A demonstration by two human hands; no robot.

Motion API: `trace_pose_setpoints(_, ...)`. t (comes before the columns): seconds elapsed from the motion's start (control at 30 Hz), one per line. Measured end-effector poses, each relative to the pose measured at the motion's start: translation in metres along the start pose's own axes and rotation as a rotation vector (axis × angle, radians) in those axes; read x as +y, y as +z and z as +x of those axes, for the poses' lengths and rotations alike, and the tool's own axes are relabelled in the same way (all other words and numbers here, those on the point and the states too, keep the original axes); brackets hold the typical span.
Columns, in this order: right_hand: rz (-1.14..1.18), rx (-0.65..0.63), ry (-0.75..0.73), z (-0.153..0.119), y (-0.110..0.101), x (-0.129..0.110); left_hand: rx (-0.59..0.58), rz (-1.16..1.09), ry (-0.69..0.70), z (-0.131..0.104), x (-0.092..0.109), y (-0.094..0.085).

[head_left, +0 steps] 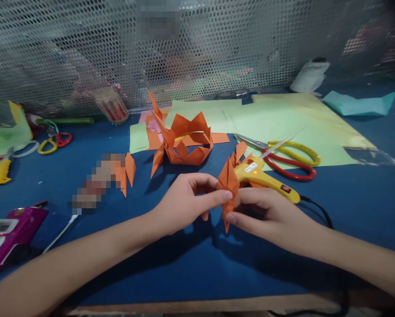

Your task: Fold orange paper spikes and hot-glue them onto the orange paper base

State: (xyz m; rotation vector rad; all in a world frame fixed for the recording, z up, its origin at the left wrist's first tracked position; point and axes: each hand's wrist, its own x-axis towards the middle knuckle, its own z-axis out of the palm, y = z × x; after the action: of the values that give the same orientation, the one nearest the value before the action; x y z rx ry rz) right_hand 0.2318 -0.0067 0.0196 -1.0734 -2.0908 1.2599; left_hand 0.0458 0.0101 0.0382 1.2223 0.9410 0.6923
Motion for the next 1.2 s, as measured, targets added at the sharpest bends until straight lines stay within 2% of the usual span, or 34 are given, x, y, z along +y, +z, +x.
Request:
trace_pose_setpoints(0.2,-0.055,0.013,-0.014,0.0,0.0,-0.003,0.032,-0.038,0.024,0.001,-0.002,0.0)
trace_pose_setpoints(0.43,-0.163,0.073,-0.058,-0.001,0.0,-0.002,0.036,-0.087,-0.02,0.003,-0.007,0.0)
trace_pose_setpoints(0.53,-0.28,0.173,-0.149,-0.001,0.001,0.001,0.01,-0.082,-0.028,0.003,-0.008,0.0)
trace_pose_setpoints(0.67,-0.523,0.349,-0.369,-0.002,0.004,0.006,-0.025,-0.023,-0.004,-0.001,-0.01,0.003)
trace_pose_setpoints(0.8,-0.696,0.4,-0.482,-0.002,0.006,0.01,-0.031,-0.013,0.023,-0.003,-0.013,0.006)
trace_pose_setpoints(0.93,-0.786,0.377,-0.51,-0.002,0.008,0.013,-0.012,-0.069,-0.017,-0.001,-0.015,0.007)
trace_pose_setpoints(1.1,-0.709,0.322,-0.482,-0.002,0.009,0.013,-0.036,-0.071,-0.039,0.0,-0.014,0.006)
trace_pose_setpoints(1.2,-0.73,0.376,-0.457,-0.003,0.001,0.011,-0.011,-0.046,-0.033,0.003,-0.011,0.001)
